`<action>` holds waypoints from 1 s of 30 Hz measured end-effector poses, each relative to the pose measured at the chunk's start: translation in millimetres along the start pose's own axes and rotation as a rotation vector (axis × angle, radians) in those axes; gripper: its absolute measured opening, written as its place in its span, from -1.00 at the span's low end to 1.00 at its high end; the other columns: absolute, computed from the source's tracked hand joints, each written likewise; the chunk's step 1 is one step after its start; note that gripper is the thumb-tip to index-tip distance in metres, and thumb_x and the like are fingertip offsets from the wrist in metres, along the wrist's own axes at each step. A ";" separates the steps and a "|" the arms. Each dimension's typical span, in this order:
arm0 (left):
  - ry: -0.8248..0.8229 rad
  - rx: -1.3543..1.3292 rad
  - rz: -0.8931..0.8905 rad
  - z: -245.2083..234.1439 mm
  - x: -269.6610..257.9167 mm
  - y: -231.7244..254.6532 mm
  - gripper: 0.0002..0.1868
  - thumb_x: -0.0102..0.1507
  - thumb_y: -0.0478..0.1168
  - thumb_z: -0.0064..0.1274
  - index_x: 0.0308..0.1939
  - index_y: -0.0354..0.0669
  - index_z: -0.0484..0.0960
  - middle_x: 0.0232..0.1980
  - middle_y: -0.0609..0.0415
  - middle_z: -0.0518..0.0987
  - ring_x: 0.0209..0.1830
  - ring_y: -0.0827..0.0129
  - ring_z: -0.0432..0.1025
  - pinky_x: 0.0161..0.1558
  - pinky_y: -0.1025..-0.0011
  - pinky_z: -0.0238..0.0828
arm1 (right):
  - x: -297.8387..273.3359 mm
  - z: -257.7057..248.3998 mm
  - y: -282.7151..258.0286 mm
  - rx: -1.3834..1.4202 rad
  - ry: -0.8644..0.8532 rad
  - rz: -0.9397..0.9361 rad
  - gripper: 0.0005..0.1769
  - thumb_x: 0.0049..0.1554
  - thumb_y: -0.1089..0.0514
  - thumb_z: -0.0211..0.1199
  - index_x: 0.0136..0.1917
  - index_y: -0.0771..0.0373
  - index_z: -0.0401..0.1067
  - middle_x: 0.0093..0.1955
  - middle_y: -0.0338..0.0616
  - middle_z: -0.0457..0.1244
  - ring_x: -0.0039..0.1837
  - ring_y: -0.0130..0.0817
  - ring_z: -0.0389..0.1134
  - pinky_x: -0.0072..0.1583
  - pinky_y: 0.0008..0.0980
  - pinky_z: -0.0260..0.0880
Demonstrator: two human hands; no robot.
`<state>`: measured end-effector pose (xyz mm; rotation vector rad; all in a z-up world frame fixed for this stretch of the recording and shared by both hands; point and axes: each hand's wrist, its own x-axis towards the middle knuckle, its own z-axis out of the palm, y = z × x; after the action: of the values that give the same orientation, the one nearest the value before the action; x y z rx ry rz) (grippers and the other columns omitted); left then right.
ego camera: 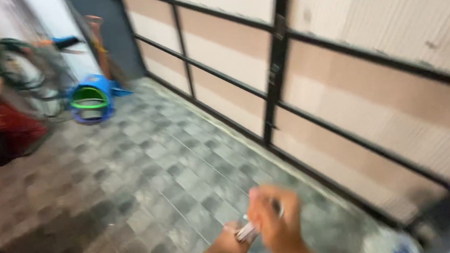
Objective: The recorder is sweeping the floor and then laying down a floor mat.
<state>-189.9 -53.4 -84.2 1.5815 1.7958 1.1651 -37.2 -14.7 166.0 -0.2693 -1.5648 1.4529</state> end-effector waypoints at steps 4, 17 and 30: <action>-0.008 0.059 -0.189 -101.6 -14.7 -6.1 -0.81 0.20 -0.14 0.14 -0.42 -0.17 0.68 -0.47 -0.09 0.63 -0.53 0.15 0.50 -0.38 0.19 0.41 | 12.2 59.6 23.3 0.041 -0.160 -0.015 -0.52 0.24 0.20 0.12 -0.50 0.30 0.21 -0.55 -0.24 0.13 -0.46 -0.51 0.10 -0.36 -0.42 0.08; 0.749 0.067 -0.655 -320.6 -183.1 34.0 -0.57 0.19 0.10 0.26 -0.38 -0.25 0.66 -0.48 -0.21 0.57 -0.45 -0.12 0.47 -0.33 0.10 0.41 | 119.0 316.7 -7.5 0.643 -0.691 0.124 -0.70 0.21 0.12 0.13 -0.32 0.26 0.25 -0.43 -0.06 0.16 -0.38 -0.29 0.20 -0.22 -0.23 0.28; 1.240 0.247 -1.382 -324.0 -535.0 -133.5 -0.62 0.07 0.09 0.31 -0.28 -0.13 0.75 -0.29 -0.18 0.69 -0.18 -0.06 0.61 -0.10 0.08 0.50 | -54.7 600.7 146.5 0.672 -1.222 1.040 -0.75 0.14 0.17 0.07 -0.34 0.30 0.32 -0.34 0.00 0.26 -0.15 -0.10 0.36 0.08 -0.10 0.40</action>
<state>-405.8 -654.2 -120.9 -0.7912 2.8692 1.1090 -514.0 -407.7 107.4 0.3695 -1.7017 3.2660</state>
